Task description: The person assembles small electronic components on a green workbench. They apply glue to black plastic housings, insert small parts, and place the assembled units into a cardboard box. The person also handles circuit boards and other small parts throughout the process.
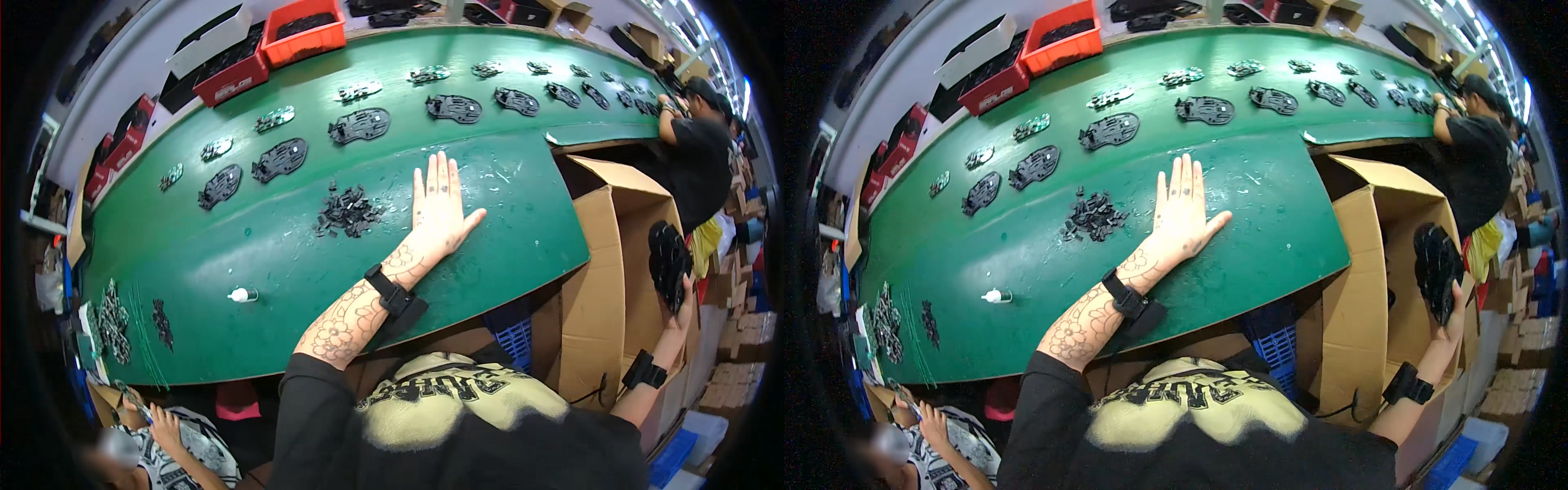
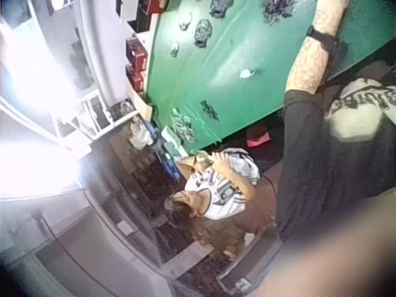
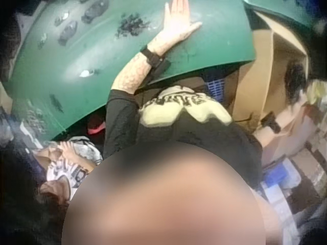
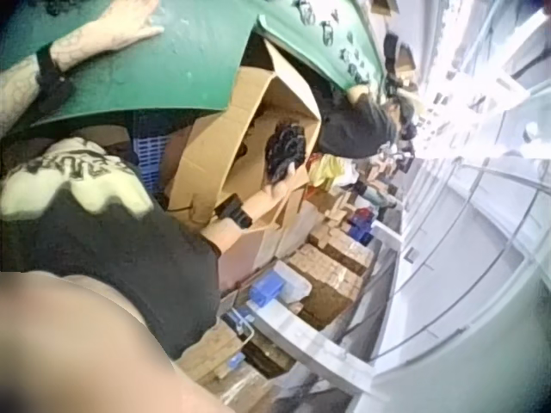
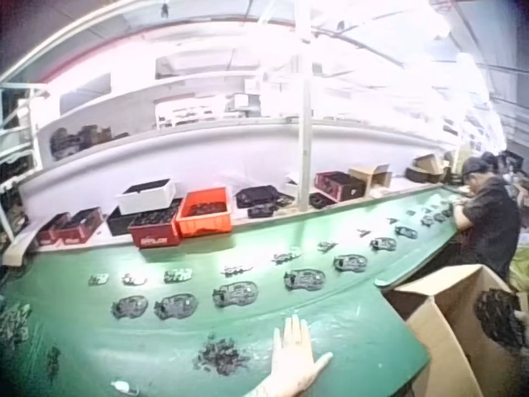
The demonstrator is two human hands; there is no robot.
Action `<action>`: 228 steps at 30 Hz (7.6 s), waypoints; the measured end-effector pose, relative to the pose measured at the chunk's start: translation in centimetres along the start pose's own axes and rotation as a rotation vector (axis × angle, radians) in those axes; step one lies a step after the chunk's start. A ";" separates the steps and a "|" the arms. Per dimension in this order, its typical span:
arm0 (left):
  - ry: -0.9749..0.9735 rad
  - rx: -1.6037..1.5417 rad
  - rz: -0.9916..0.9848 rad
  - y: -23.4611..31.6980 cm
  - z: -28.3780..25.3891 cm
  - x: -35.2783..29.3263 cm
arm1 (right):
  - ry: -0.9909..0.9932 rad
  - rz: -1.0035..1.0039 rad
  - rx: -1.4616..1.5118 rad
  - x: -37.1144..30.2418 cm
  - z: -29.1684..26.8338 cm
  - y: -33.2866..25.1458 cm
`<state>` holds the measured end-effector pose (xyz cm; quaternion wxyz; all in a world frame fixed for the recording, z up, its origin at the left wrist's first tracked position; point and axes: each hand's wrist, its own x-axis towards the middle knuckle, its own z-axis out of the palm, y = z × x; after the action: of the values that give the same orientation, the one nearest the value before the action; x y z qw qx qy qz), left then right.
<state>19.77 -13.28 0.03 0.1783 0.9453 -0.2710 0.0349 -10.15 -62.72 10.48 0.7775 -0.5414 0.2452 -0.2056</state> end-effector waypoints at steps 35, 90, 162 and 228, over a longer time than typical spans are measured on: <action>0.486 -1.786 -0.549 -2.8 -8.0 -17.3 | -0.643 -0.223 -0.203 -10.4 44.3 22.2; 0.131 -1.987 -0.589 -3.1 -8.1 -15.0 | -0.224 -0.031 -0.304 -5.1 30.7 14.8; 0.117 -1.932 -0.574 -6.2 -10.2 -20.6 | -0.387 -0.764 -0.980 -9.1 37.1 18.8; 0.198 -0.160 -0.078 -9.6 -10.2 -30.2 | -1.600 -0.835 -0.965 -12.1 47.9 22.7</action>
<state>-0.62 13.04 1.60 0.2803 0.9298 -0.2168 0.0992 10.40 -12.67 5.01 0.2790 -0.8174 -0.4972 0.0824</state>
